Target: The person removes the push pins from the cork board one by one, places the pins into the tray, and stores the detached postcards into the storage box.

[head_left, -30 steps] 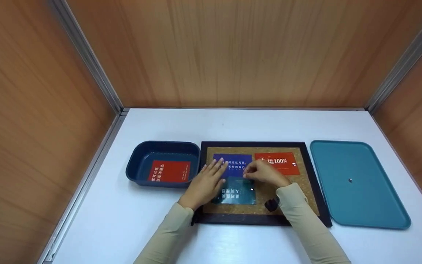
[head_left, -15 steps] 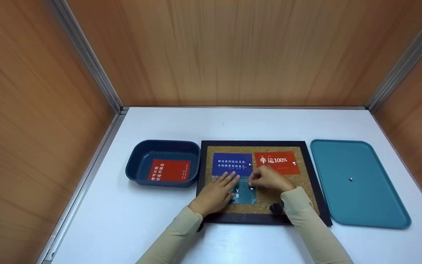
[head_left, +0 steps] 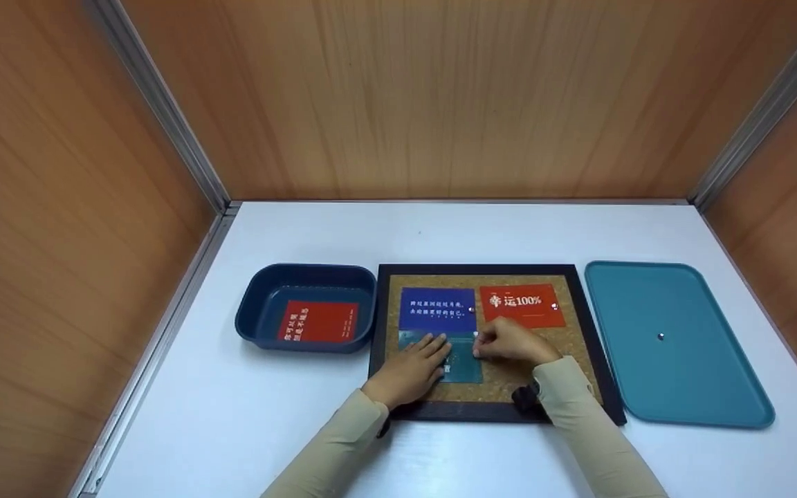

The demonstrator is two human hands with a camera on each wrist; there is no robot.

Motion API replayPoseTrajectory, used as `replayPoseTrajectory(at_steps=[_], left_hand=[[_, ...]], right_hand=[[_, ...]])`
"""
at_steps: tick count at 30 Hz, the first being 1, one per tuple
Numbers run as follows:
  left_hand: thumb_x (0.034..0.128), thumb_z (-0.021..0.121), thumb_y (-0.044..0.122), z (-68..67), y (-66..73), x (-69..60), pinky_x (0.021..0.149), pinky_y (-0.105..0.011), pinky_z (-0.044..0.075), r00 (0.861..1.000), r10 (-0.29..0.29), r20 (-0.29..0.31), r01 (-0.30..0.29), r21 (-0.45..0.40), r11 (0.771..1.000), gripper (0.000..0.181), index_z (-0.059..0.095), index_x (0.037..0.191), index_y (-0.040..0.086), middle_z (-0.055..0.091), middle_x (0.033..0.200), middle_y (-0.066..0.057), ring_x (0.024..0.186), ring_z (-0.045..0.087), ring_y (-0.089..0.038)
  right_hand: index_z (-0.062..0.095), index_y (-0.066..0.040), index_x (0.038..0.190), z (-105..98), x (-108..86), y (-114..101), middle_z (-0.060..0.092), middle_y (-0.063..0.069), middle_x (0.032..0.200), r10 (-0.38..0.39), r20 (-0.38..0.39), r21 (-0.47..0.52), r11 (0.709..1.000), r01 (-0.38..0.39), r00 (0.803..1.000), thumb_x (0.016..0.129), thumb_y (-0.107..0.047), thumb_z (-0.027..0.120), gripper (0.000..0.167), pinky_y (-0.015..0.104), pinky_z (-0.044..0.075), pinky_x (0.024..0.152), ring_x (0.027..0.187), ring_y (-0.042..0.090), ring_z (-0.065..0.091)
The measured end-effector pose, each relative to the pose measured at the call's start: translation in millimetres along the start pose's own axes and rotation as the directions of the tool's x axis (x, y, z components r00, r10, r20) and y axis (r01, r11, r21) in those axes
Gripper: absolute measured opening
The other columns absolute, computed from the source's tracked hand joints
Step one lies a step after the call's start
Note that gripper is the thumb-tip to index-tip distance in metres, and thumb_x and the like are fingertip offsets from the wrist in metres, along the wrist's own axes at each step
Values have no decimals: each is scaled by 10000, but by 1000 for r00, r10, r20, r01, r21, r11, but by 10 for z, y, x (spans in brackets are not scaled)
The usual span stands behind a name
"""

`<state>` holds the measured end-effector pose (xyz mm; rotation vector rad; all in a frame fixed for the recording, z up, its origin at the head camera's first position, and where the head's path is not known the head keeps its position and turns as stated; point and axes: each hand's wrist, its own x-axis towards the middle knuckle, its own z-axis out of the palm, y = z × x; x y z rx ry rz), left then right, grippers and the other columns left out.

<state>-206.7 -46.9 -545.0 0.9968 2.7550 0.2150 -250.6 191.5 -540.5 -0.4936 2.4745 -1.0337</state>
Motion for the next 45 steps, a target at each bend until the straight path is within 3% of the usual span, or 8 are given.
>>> replayPoseTrajectory(at_steps=[10,21,33,45], left_hand=[[1045,395,244,39,12,12,1146,-402,345,1000,22,-20,-21,42,999,459,363,1493,148,322,1560,-48,1437,314,-245],[1046,391,230,41,18,4,1162,-417,317,1000,13,-11,-13,-1,1000,456,364,1492,143,319,1560,-52,1443,301,-252],[1049,383,230,53,-1,13,1162,-425,314,1000,14,-20,-14,3,1000,455,359,1494,143,318,1560,-46,1443,298,-251],[1043,403,236,59,-4,21,1141,-413,350,1000,3,-16,-3,3,1000,457,365,1492,158,314,1563,-30,1441,306,-226]], right_hand=[[740,-73,783,-1,-2,0,684,13,729,-14,-4,-16,1000,14,1000,860,-135,703,105,247,473,610,631,100,535],[724,-49,779,50,-20,7,637,-3,695,-5,-13,4,1000,6,1000,865,-129,699,121,241,441,579,605,105,511],[727,-54,788,53,-6,22,659,15,724,9,-12,17,1000,-9,1000,874,-123,684,118,248,470,594,623,116,532],[707,-55,782,53,4,18,618,-7,702,11,3,-2,1000,-11,1000,879,-116,661,124,245,421,573,609,117,504]])
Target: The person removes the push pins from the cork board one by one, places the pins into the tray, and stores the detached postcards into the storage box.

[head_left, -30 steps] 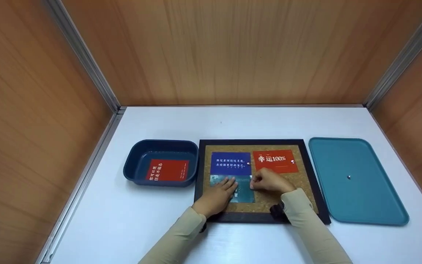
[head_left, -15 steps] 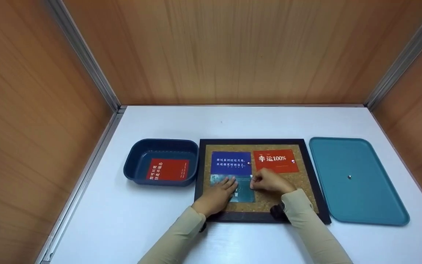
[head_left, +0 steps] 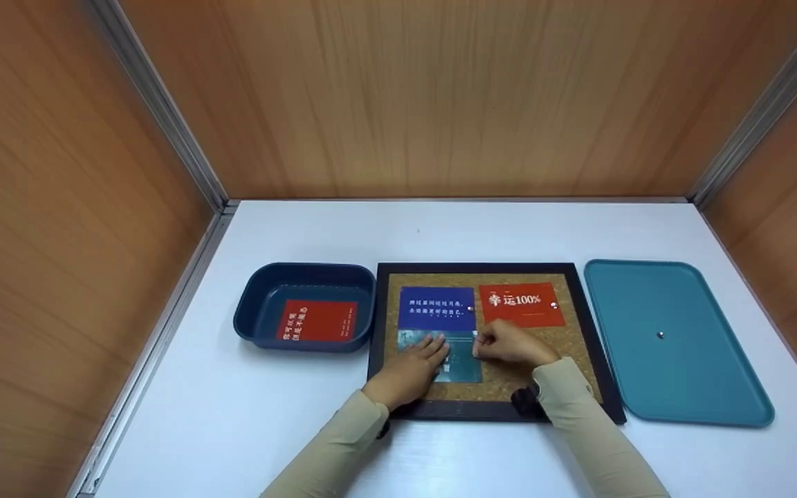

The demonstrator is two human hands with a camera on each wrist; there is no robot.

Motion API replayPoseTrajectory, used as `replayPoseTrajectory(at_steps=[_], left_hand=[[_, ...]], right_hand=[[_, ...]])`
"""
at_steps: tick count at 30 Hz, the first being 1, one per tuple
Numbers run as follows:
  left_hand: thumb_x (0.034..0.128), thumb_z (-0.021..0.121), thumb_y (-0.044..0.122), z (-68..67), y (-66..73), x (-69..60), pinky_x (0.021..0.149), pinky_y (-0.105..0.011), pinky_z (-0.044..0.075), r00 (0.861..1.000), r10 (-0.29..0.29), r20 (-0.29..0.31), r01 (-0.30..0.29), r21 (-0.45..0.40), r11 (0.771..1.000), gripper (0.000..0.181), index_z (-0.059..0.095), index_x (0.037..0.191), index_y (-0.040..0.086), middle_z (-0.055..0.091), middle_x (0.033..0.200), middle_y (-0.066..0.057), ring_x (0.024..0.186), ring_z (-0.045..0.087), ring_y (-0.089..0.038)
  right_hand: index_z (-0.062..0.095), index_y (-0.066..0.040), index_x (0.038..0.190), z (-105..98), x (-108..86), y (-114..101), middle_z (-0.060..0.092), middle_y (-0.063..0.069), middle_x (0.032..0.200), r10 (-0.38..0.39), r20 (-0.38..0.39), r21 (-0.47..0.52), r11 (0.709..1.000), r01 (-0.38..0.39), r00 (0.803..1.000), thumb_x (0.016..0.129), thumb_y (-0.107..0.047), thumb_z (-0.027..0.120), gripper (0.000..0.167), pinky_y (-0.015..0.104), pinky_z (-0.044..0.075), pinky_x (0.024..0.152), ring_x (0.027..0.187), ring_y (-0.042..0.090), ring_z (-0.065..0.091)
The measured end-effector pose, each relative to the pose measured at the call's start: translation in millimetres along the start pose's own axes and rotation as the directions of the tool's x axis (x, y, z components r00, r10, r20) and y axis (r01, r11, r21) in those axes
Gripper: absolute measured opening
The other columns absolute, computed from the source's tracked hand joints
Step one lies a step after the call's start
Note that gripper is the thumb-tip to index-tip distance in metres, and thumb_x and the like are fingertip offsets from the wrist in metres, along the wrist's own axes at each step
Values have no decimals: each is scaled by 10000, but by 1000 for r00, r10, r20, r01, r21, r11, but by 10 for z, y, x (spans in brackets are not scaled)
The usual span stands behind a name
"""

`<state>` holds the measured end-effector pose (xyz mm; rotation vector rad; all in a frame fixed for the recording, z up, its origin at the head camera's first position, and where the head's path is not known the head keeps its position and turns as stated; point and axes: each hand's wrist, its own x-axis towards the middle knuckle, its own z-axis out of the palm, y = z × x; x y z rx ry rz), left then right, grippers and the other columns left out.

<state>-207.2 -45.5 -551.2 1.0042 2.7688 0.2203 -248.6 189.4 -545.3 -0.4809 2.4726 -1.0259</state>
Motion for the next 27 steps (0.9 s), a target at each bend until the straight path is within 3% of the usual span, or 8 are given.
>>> replayPoseTrajectory(at_steps=[27], left_hand=[[1045,396,221,3,-8,2,1131,-423,365,1000,20,-5,-20,7,1000,449,380,1486,135,341,1553,-51,1434,321,-240]], right_hand=[[689,-75,829,-31,-19,-18,641,-4,781,-18,57,-35,999,20,998,921,-117,600,135,263,461,663,687,115,528]])
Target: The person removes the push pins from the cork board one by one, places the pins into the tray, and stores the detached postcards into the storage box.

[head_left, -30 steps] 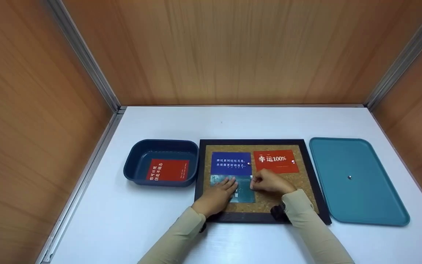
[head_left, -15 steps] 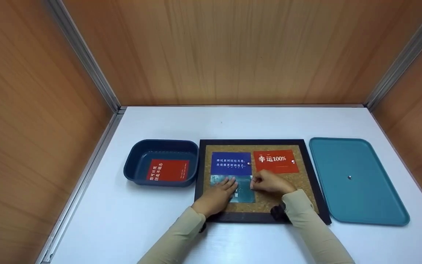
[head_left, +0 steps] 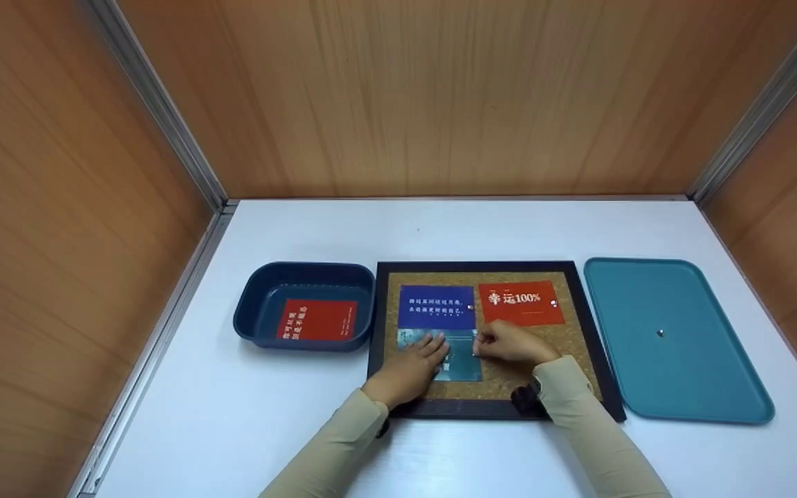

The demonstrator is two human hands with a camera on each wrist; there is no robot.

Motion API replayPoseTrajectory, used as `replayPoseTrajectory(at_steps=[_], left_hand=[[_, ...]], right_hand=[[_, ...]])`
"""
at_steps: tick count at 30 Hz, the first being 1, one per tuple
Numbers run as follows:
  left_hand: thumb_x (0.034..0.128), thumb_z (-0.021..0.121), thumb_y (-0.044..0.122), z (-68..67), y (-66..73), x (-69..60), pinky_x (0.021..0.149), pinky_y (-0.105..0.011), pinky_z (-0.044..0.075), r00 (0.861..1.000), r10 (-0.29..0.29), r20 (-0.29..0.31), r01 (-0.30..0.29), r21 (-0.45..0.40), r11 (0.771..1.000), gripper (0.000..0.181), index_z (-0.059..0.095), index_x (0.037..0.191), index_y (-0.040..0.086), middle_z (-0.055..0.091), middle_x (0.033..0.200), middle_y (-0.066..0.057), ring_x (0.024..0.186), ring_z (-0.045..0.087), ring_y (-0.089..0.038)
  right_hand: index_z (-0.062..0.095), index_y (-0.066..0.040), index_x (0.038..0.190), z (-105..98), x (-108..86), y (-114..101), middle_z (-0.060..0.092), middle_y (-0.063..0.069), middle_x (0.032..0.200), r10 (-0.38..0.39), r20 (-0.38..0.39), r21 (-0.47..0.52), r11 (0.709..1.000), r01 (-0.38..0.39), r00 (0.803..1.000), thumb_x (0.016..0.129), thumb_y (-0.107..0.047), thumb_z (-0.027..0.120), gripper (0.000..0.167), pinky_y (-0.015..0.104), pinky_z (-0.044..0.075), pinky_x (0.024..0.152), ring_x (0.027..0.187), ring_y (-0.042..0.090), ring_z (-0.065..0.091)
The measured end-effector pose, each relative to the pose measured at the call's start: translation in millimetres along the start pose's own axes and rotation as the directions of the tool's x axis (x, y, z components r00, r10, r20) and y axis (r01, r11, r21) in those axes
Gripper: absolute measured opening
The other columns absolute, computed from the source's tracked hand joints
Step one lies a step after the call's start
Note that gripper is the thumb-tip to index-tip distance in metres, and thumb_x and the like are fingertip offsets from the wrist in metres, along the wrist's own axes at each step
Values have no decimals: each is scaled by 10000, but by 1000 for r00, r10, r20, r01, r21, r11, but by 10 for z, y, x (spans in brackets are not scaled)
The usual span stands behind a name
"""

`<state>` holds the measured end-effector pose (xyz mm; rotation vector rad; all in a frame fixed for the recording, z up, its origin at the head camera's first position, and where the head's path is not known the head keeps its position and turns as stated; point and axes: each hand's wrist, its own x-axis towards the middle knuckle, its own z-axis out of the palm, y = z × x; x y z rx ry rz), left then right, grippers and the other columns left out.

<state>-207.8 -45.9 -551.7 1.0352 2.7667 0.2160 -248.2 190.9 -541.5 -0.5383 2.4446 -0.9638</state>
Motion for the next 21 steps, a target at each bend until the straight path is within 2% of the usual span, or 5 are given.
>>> replayPoseTrajectory(at_steps=[8,15,21], left_hand=[[1048,386,230,-12,4,-7,1144,-430,344,1000,-12,10,12,-7,1000,452,367,1492,146,327,1558,-39,1441,305,-240],[1049,380,235,-25,12,-6,1151,-437,333,1000,-18,14,18,-9,1000,455,358,1496,150,320,1561,-37,1445,297,-244],[1049,379,243,-25,19,-9,1149,-436,335,999,-28,17,28,-12,1000,456,358,1496,153,316,1563,-30,1447,293,-237]], right_hand=[[686,-95,826,3,6,27,643,-12,787,-4,5,-1,1000,4,1000,927,-139,602,139,275,470,681,693,115,536],[684,-90,844,4,2,92,623,-11,781,-39,18,44,998,39,999,931,-182,618,143,280,451,681,694,121,523],[697,-77,857,0,3,108,631,-4,788,-27,18,71,997,26,999,931,-190,624,154,268,444,662,690,121,518]])
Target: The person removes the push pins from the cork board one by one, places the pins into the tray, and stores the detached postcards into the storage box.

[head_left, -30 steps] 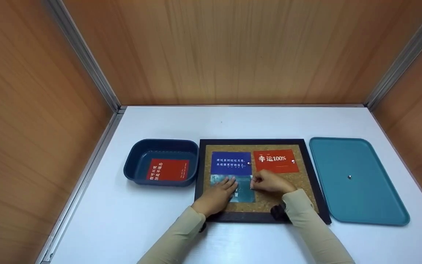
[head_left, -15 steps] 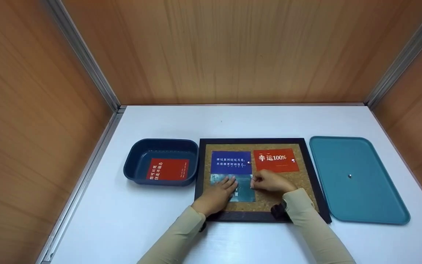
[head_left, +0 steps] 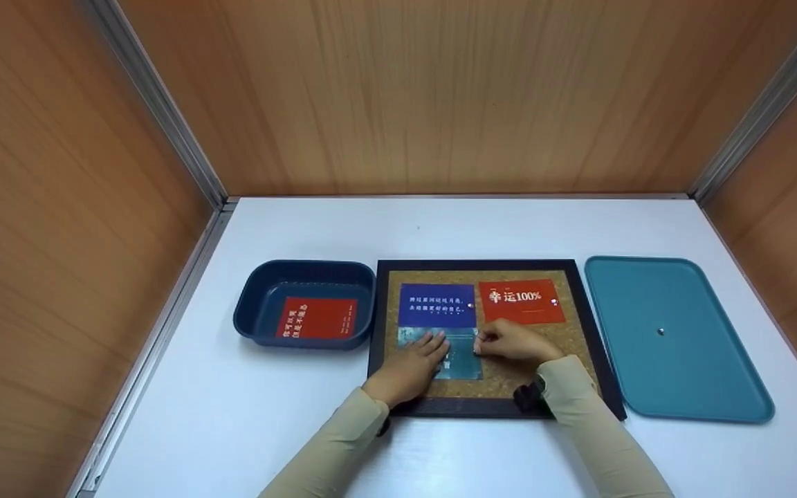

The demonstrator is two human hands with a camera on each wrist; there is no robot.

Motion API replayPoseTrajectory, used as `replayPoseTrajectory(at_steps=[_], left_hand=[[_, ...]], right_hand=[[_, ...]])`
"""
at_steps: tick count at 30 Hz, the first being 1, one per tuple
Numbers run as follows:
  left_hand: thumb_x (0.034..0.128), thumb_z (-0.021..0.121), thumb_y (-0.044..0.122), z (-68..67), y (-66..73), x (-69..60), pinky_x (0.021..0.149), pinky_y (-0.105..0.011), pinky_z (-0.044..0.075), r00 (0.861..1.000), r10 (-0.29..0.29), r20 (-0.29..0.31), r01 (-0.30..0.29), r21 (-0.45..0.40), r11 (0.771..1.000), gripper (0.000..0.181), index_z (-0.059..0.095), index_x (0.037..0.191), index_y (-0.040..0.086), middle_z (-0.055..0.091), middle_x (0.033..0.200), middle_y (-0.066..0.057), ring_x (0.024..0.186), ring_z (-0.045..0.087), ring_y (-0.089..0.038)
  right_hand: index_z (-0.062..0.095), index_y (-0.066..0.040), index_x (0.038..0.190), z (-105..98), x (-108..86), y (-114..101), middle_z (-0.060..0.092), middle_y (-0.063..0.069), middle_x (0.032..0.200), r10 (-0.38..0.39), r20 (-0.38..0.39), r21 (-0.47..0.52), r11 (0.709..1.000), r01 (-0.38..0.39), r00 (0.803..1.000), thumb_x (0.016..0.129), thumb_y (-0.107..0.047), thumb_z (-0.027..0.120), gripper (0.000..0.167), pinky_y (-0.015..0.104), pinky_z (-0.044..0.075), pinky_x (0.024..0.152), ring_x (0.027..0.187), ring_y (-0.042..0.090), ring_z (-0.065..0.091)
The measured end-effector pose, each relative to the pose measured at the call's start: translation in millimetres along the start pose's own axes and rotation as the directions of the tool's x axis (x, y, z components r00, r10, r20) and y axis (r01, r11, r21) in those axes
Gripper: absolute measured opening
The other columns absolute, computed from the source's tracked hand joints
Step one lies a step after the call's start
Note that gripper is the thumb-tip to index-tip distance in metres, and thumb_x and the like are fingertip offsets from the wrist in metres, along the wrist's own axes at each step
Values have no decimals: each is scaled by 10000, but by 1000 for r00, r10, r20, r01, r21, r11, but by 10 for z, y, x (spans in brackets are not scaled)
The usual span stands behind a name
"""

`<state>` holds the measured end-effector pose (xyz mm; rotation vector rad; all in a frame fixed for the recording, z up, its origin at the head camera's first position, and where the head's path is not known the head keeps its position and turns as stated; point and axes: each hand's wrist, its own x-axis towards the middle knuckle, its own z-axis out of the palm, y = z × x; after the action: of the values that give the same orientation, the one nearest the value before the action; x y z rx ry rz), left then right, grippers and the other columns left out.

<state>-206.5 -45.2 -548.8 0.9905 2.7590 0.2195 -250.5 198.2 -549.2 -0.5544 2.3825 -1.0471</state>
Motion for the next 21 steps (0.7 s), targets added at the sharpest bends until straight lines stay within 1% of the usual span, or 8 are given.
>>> replayPoseTrajectory(at_steps=[8,15,21], left_hand=[[1050,373,256,40,-14,17,1172,-407,300,1000,-1,3,1,-8,1000,469,331,1507,160,290,1575,-24,1457,270,-220],[1052,369,239,32,-13,17,1172,-414,298,1000,-11,7,11,-24,1000,464,328,1508,163,284,1576,-18,1461,257,-221],[1051,372,227,25,-4,3,1163,-420,312,1000,-9,-7,9,-28,1000,457,345,1501,155,298,1570,-27,1455,273,-231]], right_hand=[[716,-74,876,-21,-27,5,642,-17,789,-27,-9,39,999,28,1000,929,-179,618,154,232,433,645,684,102,509],[719,-81,882,-33,-33,3,599,-51,756,-5,-6,74,997,5,1000,931,-188,623,152,213,393,605,668,99,479],[708,-57,884,-26,-41,5,588,-32,759,8,-24,120,993,-5,1000,936,-202,623,176,220,389,605,677,119,472]])
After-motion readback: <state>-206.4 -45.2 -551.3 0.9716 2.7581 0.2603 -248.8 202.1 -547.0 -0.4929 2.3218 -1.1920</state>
